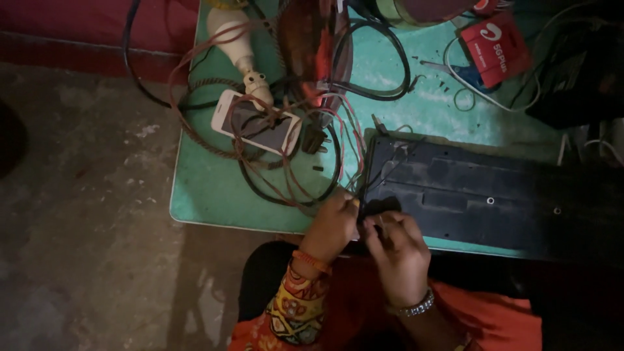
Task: The person sits at a workbench and uses a screwdriver to unscrew and pry open the casing of a black electronic device, working along its edges and repositioning the device as they remove fasteners.
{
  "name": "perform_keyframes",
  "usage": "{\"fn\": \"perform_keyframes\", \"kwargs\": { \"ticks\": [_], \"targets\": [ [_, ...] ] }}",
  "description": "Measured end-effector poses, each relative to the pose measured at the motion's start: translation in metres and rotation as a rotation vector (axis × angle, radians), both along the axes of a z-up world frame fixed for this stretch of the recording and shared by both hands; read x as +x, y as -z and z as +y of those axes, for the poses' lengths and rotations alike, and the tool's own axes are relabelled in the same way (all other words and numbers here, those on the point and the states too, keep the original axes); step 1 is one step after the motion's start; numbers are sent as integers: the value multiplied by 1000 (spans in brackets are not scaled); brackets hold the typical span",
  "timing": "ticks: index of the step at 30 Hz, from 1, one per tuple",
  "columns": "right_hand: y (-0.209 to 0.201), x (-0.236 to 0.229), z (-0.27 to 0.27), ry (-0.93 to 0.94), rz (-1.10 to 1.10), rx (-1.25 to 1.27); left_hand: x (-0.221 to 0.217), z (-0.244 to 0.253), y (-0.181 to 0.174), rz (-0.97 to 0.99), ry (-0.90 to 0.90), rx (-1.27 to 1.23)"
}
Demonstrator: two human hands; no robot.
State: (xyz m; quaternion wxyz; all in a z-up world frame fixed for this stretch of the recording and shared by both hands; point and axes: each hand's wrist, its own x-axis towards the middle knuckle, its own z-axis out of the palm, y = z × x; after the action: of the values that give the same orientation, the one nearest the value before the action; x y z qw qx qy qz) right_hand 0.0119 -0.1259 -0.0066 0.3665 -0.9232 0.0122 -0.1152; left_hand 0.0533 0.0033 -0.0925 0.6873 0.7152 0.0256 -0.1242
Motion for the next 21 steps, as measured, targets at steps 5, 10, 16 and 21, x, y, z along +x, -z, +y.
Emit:
{"fn": "perform_keyframes", "kwargs": {
  "ticks": [5,10,16,21],
  "targets": [
    [-1,1,1,14,8,-8,6,1,-36,284,-11,-102],
    [0,3,0,8,-19,-2,2,1,-23,197,-2,-64],
    [4,4,1,14,26,13,6,3,-36,236,4,-60],
    [4,7,6,55,30,-18,11,6,-56,394,7,-120]
  ]
}}
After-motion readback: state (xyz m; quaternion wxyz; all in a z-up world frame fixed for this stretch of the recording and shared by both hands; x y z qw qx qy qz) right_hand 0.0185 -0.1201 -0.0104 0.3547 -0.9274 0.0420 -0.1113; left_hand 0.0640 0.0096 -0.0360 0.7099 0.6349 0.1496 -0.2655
